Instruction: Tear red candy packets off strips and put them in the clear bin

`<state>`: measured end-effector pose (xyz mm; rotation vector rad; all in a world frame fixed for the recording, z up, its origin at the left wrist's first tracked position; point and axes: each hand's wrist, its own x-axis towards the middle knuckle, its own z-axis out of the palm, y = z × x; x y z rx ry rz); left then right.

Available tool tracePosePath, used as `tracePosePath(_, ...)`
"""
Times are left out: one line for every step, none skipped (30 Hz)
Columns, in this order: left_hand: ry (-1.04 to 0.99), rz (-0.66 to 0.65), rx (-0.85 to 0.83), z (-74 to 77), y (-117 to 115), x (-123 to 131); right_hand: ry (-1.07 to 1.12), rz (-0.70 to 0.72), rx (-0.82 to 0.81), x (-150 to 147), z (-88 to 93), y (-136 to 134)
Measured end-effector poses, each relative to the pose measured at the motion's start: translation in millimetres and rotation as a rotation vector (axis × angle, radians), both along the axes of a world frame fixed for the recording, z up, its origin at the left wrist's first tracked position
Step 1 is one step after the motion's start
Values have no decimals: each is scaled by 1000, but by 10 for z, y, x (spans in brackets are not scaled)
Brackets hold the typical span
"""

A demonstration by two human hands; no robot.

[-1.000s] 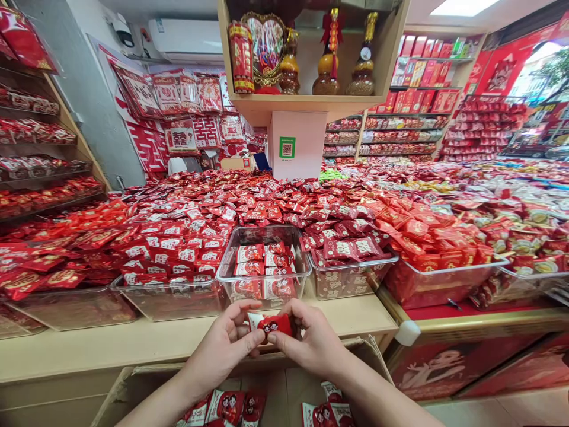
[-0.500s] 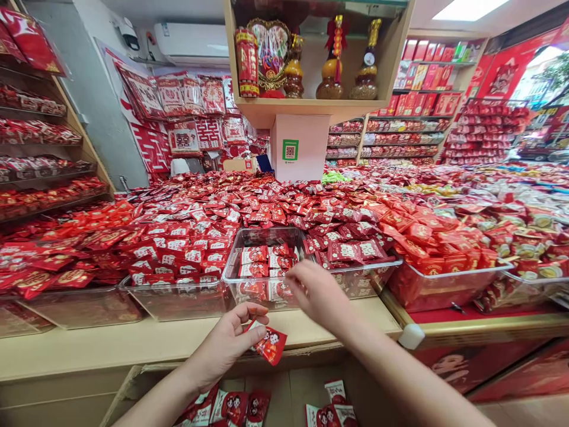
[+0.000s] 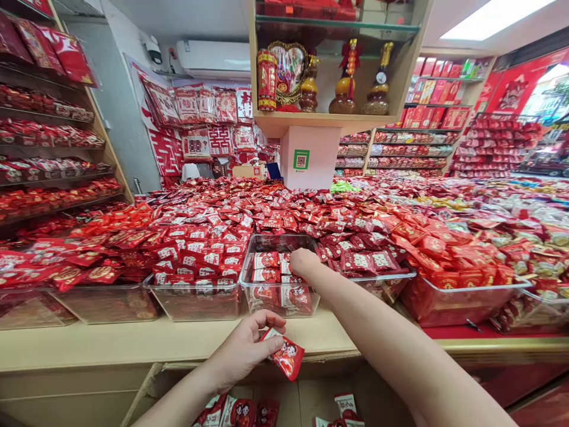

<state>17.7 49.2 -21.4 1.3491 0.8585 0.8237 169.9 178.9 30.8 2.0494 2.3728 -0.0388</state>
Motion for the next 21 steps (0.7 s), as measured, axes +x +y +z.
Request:
tracePosePath(8,0,9,-5,1,-3,-17,-24,-7,-6,-17,0)
tracePosePath(17,3,17,-7,3,-5,-31,-47,-13,-10,-31,-3)
tracePosePath(24,5,25,-9,3,-5,-40,-66,-18,-13,-41,-7)
tracePosePath(28,3,31,-9,4,-5,-46,-77,-20,-13,-48,-13)
tracePosePath(30,-1,33,-9,4,-5,-51,-83,-23,-11,-53,-20)
tracePosePath(32,-6,33,-9,4,-4,-55,-84,-26,-7,-55,-27)
tracePosePath(36,-12,31,-9,5,-3,-57,-82,-30,-3,-54,-33)
tracePosePath(41,-16,29,-10,5,-2,-58,-78,-34,2,-51,-39)
tracePosePath(48,-20,28,-12,7,-1,-60,-75,-39,5,-45,-44)
tracePosePath(56,-21,31,-14,9,-1,-60,-72,-43,6,-38,-49)
tracePosePath(64,-21,35,-16,10,-1,-60,-69,-45,5,-31,-52)
tracePosePath(70,-21,40,-18,12,-2,-59,-67,-47,1,-26,-56)
tracePosePath(75,-22,44,-19,14,-3,-58,-69,-49,-5,-22,-58)
tracePosePath(76,-22,46,-20,15,-5,-57,-73,-49,-12,-21,-60)
tracePosePath(77,-22,45,-20,15,-7,-57,-79,-50,-20,-23,-62)
tracePosePath(78,-23,42,-20,15,-8,-56,-87,-52,-28,-27,-63)
tracePosePath(80,-23,39,-20,16,-10,-55,-94,-52,-34,-33,-63)
tracePosePath(82,-23,37,-19,16,-11,-53,-100,-53,-38,-39,-63)
tracePosePath(84,-22,37,-18,16,-12,-50,-105,-55,-40,-46,-62)
tracePosePath(88,-21,39,-17,16,-12,-48,-108,-58,-40,-52,-60)
tracePosePath(92,-23,43,-15,15,-13,-45,-110,-64,-37,-56,-58)
